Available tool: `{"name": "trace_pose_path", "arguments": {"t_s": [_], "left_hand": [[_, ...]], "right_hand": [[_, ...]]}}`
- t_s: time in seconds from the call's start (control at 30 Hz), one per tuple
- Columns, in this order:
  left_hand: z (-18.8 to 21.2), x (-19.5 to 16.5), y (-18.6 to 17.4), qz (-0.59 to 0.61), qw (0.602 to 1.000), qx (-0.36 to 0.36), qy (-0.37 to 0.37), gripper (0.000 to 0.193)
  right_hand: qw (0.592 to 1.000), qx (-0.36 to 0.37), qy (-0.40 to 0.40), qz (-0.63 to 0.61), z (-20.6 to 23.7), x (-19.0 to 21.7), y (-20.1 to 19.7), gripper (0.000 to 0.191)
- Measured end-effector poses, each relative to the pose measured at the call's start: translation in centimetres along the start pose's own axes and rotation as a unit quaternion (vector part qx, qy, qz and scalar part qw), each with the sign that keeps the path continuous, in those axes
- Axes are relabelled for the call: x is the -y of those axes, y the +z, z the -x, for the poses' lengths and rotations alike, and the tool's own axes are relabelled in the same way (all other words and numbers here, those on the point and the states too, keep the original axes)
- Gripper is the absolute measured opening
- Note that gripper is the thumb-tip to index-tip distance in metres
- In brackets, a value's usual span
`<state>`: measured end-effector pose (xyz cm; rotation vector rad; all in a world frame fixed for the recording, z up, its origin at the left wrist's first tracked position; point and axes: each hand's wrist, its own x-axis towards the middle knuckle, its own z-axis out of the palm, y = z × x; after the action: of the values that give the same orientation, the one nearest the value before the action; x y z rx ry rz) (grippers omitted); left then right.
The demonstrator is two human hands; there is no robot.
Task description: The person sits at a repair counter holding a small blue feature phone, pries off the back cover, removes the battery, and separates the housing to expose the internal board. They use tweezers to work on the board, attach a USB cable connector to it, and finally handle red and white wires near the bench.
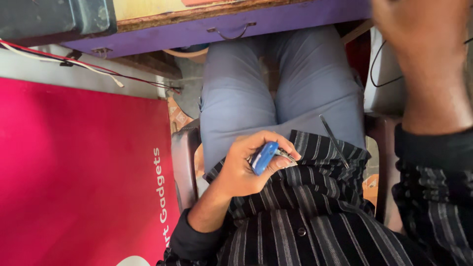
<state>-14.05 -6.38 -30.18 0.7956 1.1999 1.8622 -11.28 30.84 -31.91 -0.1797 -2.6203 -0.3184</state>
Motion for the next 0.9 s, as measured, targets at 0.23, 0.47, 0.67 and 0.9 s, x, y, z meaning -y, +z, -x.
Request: {"name": "trace_pose_path", "arguments": {"t_s": [0.23,0.47,0.67,0.9], "left_hand": [[-1.0,-2.4,0.1,-0.158,0.987,0.009,0.022,0.023],[-3.1,-5.2,1.1,-0.217,0.976,0.007,0.032,0.034],[-3.8,-6.7,1.9,-0.290,0.956,0.010,0.048,0.039],[-3.5,-7.3,2.2,-0.287,0.956,0.013,0.064,0.048]], "right_hand": [[0.950,0.001,-0.010,-0.311,0.3,4.0,-10.9,0.008],[0.887,0.092,-0.070,-0.448,0.6,6.4,-15.4,0.011],[0.887,0.102,-0.086,-0.441,1.0,7.9,-16.9,0.026],[0.868,0.156,-0.029,-0.471,1.0,8.7,-18.2,0.022]]}}
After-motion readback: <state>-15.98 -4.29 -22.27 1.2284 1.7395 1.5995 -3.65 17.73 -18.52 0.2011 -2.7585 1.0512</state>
